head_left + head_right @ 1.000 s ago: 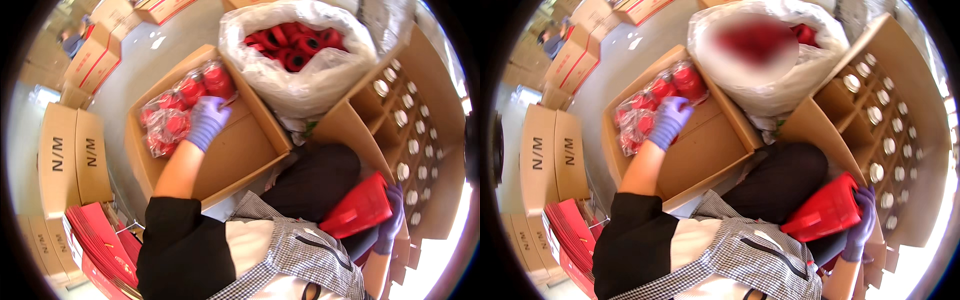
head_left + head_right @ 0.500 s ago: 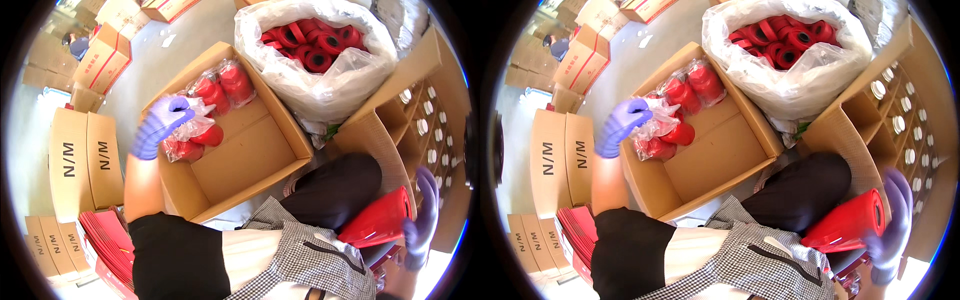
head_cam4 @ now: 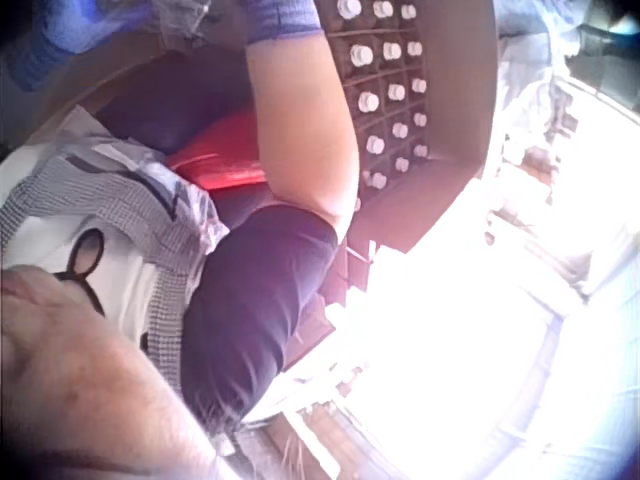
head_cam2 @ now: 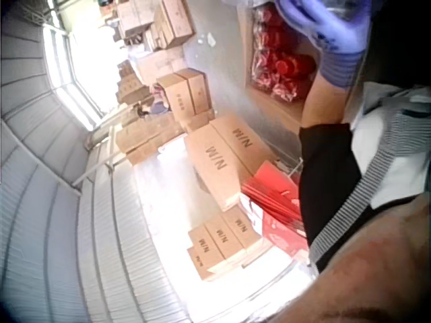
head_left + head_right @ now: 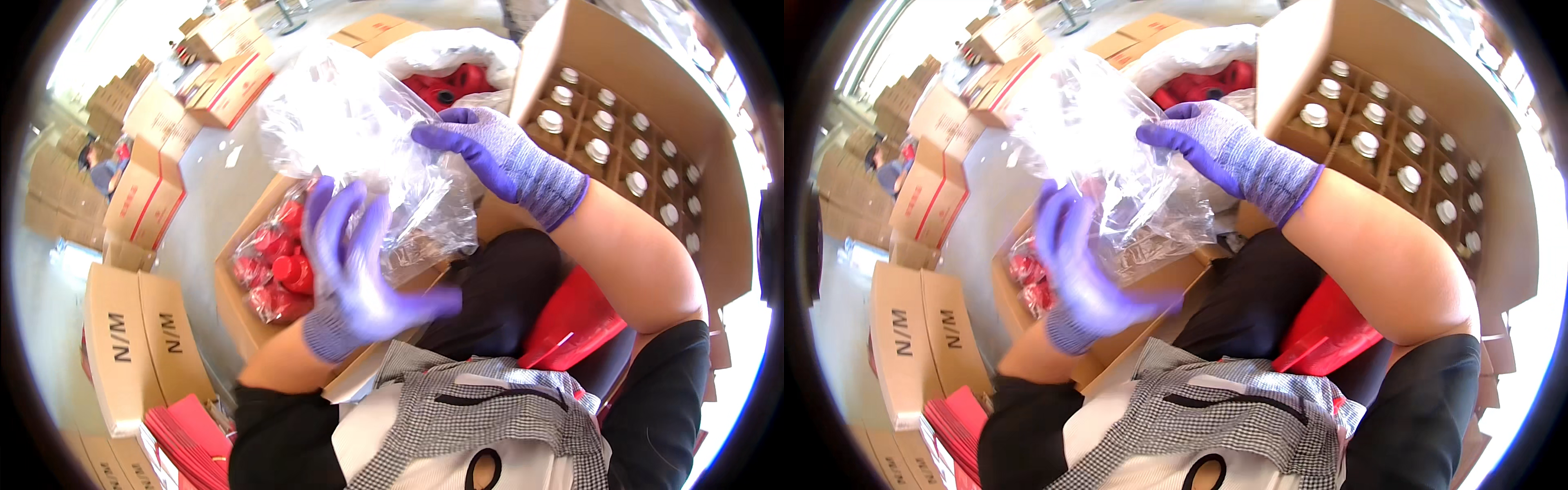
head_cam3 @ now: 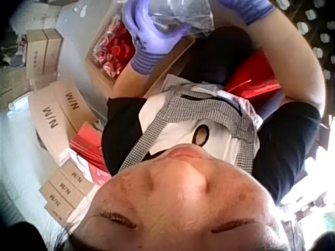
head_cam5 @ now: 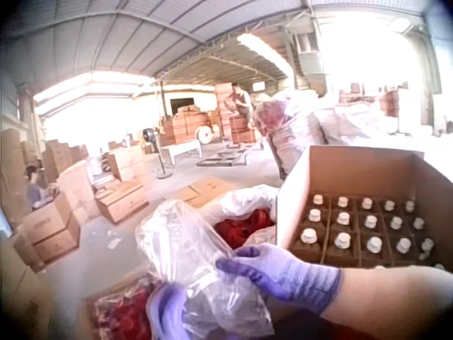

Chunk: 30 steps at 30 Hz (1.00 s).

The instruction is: The person assembles red plastic containers by inserting white bottles, screwing on red lids, and inserting black rubber stoppers. They then place the assembled containers into plastic bags and pack them into cardboard boxes.

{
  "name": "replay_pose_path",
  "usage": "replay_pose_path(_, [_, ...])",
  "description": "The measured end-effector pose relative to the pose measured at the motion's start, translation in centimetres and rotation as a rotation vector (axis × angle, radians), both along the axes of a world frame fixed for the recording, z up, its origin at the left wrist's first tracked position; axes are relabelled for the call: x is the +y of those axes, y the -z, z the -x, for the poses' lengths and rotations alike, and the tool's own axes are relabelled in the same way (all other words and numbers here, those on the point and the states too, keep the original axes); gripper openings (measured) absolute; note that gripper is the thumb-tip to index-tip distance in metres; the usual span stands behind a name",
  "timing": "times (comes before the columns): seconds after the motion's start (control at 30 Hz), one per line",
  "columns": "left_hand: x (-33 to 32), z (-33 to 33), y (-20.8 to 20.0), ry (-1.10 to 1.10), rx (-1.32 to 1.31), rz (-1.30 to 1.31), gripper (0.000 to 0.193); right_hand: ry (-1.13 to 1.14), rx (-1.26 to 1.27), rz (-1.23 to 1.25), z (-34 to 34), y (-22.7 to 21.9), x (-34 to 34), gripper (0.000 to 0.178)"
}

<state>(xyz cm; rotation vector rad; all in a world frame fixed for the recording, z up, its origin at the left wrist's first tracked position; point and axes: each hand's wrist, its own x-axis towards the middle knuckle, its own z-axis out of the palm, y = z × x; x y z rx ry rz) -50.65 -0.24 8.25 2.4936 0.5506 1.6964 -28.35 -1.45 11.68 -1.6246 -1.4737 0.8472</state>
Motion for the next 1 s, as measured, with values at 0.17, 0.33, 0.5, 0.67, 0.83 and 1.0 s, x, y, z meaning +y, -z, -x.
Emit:
replay_pose_path(0.17, [2.5,-9.8,8.0,0.217,-0.209,0.513,0.027,-0.256,0.493,-0.045,-8.9,0.1,-9.2,0.085])
replay_pose_path(0.33, [-4.1,-20.9,7.7,0.348,-0.035,0.472,0.024,0.228,-0.376,-0.327,-11.7,3.5,-17.4,0.104])
replay_pose_path(0.5, [-7.1,-24.2,10.9,0.873,0.133,1.078,0.014,0.835,0.389,-0.339,-16.6,9.0,-25.5,0.038])
replay_pose_path(0.67, [-9.0,-20.4,10.7,1.688,-0.347,2.031,0.029,0.599,1.344,-0.686,-12.0,11.2,-32.7,0.055])
replay_pose_path(0.83, [-5.8,-13.6,10.2,1.778,0.455,1.318,0.032,0.131,0.781,-0.513,-6.6,7.4,-36.0,0.04])
replay_pose_path(1.0, [-7.1,-6.6,4.2,1.406,0.952,0.748,0.05,-0.073,-0.51,0.056,-3.3,3.2,-39.9,0.029])
